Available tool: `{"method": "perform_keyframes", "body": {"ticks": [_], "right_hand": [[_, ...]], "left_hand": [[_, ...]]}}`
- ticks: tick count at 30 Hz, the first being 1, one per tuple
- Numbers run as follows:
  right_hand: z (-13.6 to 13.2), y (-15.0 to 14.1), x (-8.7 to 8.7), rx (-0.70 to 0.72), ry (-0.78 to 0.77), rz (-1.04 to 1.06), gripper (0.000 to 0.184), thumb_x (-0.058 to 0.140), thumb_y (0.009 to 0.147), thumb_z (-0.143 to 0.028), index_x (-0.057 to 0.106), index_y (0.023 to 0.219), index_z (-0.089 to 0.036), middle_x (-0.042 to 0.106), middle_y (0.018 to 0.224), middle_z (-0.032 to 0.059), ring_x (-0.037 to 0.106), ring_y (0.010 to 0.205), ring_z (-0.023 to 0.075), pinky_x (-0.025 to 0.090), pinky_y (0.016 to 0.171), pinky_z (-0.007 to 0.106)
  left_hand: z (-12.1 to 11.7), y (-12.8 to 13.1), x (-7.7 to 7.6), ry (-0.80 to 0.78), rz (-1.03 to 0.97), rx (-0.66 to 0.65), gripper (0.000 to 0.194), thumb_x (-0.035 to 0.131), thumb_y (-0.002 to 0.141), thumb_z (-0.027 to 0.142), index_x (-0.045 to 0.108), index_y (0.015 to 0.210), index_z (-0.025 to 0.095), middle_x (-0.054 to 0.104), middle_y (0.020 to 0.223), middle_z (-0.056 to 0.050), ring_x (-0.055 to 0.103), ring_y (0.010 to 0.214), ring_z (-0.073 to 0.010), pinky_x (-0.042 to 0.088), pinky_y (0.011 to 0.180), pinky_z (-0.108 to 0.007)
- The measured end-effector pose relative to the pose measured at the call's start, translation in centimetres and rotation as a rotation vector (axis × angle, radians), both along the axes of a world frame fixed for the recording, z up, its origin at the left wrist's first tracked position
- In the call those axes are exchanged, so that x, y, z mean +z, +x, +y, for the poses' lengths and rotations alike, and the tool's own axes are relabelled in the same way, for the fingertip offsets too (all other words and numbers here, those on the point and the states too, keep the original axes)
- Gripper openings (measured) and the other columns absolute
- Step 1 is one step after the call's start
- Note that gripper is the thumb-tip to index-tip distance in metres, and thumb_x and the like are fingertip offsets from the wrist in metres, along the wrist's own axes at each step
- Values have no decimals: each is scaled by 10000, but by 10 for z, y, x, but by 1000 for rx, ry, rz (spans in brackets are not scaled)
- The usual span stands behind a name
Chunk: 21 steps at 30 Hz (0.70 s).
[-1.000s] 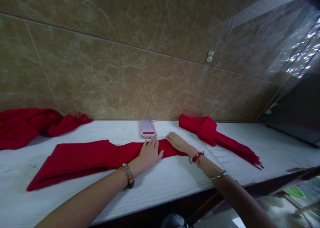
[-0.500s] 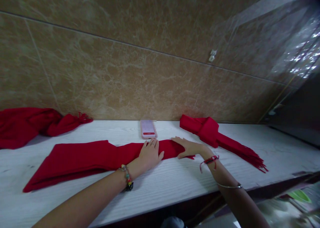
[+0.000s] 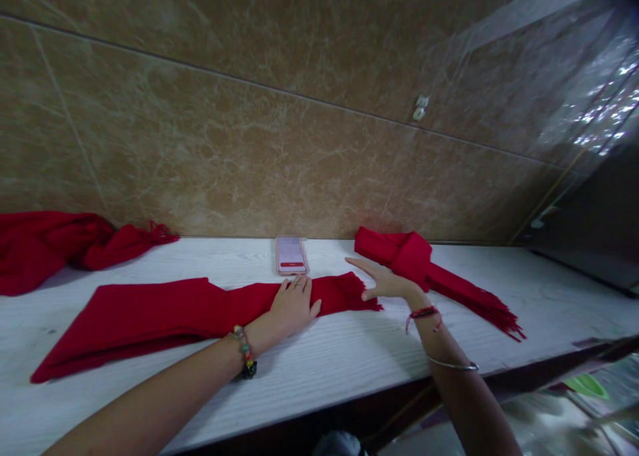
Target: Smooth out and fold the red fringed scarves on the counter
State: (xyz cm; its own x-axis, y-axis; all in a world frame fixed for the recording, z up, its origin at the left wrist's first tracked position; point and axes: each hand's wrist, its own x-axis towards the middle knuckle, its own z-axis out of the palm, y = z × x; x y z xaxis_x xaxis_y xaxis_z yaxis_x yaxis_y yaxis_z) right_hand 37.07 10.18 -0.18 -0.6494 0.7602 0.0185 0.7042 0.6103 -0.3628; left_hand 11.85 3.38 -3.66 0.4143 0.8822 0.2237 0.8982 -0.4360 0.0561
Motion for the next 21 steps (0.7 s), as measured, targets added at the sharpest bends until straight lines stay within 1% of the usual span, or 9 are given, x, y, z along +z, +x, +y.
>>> {"method": "perform_keyframes", "body": {"ticks": [3,5,8,10,12,13,16,19,21], "right_hand": [[-8,-41,-11,92,87,17,728,471,791,-530,246,1370,-151,266,1419,139,238,1301,222,206,1063,411],[-13,-62,-22,138,125,-27,687,440,809,-533,269,1359,-159,312,1397,147,260,1292,235,200,1054,455],[-19,-74,-33,172,204,-56,604,399,845,-495,317,1335,-153,385,1351,155,335,1251,242,216,1039,483],[-20,-70,-35,169,249,-39,558,378,864,-458,346,1319,-139,410,1332,159,370,1227,239,247,1032,464],[-19,-64,-35,163,252,-26,546,368,867,-453,361,1313,-138,419,1327,153,381,1218,237,269,1029,445],[-18,-61,-34,158,240,-26,544,363,867,-458,366,1312,-144,422,1326,145,382,1219,235,267,1032,442],[-17,-62,-31,134,235,-19,550,350,865,-472,363,1317,-158,413,1336,133,348,1245,235,190,1063,466],[-24,-85,-26,149,300,61,553,322,878,-461,311,1344,-165,351,1379,127,274,1286,224,111,1078,481],[-33,-112,-23,222,309,113,559,307,886,-459,271,1363,-170,310,1404,114,245,1299,206,137,1079,458]], "left_hand": [[2,1,-2,26,-6,3,556,334,868,392,397,1266,9,385,1338,-205,329,1253,-288,270,1012,-435],[1,1,-3,30,-4,4,546,336,872,393,392,1272,25,390,1338,-195,333,1253,-276,266,1016,-429],[-10,-6,3,26,30,21,536,331,880,411,396,1277,57,391,1341,-181,335,1254,-268,261,1019,-437],[-24,-23,13,56,63,47,539,331,877,440,405,1276,85,386,1349,-168,322,1261,-274,235,1028,-462],[-41,-55,27,109,82,104,535,326,874,457,404,1280,117,370,1365,-143,297,1274,-276,205,1036,-485],[-49,-77,35,138,81,149,530,316,875,457,402,1282,127,361,1373,-132,282,1281,-275,205,1035,-487],[-65,-161,54,206,23,363,545,265,871,448,419,1263,103,367,1368,-140,288,1275,-280,241,1021,-474],[-74,-246,59,108,-139,511,603,199,844,452,469,1192,40,481,1270,-165,421,1188,-247,307,1005,-388],[-81,-283,55,-21,-226,553,592,219,817,474,523,1127,71,564,1180,-146,497,1112,-242,356,970,-367]]}}
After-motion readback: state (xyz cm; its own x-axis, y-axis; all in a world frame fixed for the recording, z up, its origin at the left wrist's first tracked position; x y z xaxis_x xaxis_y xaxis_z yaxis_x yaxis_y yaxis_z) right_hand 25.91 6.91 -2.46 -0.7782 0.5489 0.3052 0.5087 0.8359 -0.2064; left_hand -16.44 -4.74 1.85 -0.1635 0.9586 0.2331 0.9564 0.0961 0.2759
